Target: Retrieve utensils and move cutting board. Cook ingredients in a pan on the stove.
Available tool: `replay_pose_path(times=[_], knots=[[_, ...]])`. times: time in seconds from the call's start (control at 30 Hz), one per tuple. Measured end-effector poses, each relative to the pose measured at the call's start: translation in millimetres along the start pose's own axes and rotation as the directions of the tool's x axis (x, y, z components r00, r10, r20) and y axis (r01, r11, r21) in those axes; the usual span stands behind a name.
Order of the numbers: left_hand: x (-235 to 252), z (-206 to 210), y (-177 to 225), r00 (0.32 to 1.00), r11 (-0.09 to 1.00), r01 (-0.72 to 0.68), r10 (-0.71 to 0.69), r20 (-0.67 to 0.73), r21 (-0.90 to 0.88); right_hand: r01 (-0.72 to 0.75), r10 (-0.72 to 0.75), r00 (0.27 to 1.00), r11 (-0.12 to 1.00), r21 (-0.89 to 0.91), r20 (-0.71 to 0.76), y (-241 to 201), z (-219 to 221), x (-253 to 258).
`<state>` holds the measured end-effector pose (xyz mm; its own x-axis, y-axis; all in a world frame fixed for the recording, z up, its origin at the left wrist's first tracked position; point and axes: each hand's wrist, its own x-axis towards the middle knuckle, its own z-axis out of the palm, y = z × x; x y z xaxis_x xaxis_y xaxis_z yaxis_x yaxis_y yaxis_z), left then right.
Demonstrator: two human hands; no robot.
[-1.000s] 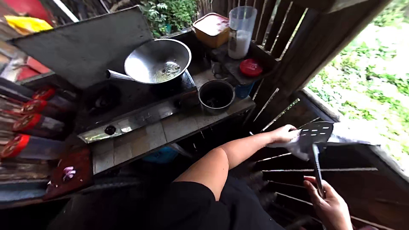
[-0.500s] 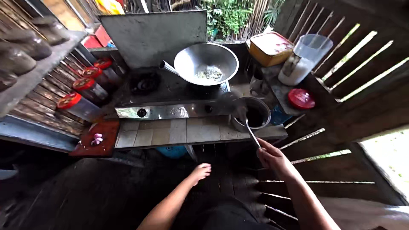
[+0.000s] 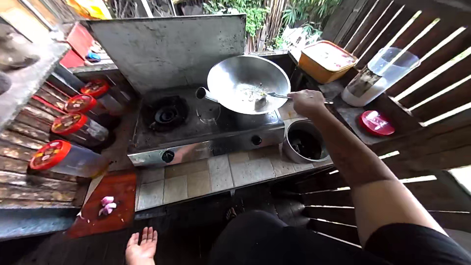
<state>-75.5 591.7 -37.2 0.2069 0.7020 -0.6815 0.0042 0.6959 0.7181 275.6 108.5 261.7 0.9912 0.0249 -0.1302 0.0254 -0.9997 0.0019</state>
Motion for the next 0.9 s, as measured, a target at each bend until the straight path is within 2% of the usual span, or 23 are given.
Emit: replay_pose_path(times=[0.1,0.2,0.27,0.4,0.53,0.6,0.67,0.73,0.83,0.9], knots=[[5,23,19,1.000,0.998,-0.017,0.018,0.019,-0.055,-0.023,0.028,0.998,0.995,0.095,-0.048,-14,8,36],[6,33,26,0.999,0.973,-0.008,0.017,0.037,-0.233,-0.093,0.099,0.992,0.992,0.087,-0.076,-20,14,55],[4,36,29,0.998,0.959,-0.005,0.020,0.051,-0.285,-0.100,0.101,0.994,0.994,0.043,-0.031,-21,14,48],[7,33,22,0.998,0.979,-0.038,0.047,0.044,-0.199,-0.033,0.031,0.999,0.999,-0.034,-0.037,-1,-17,4],[15,35,20,0.997,0.976,-0.056,0.065,0.036,-0.210,-0.053,0.052,0.999,0.991,-0.122,-0.013,4,-43,-15],[15,39,22,0.997,0.972,-0.070,0.078,0.028,-0.224,0.000,0.000,1.000,0.997,-0.083,-0.001,-2,-33,3],[20,42,23,0.995,0.973,-0.089,0.097,0.027,-0.215,0.064,-0.063,0.998,0.997,0.031,-0.030,-9,-20,29],[25,42,22,0.994,0.971,-0.097,0.103,0.018,-0.219,0.062,-0.056,0.997,0.991,0.118,-0.051,-19,-8,55],[29,42,19,0.994,0.965,-0.105,0.111,0.012,-0.242,0.056,-0.046,0.996,0.989,0.137,-0.075,-27,13,84],[30,41,20,0.993,0.963,-0.114,0.121,0.014,-0.246,0.083,-0.079,0.996,0.991,0.109,-0.039,-24,20,83]])
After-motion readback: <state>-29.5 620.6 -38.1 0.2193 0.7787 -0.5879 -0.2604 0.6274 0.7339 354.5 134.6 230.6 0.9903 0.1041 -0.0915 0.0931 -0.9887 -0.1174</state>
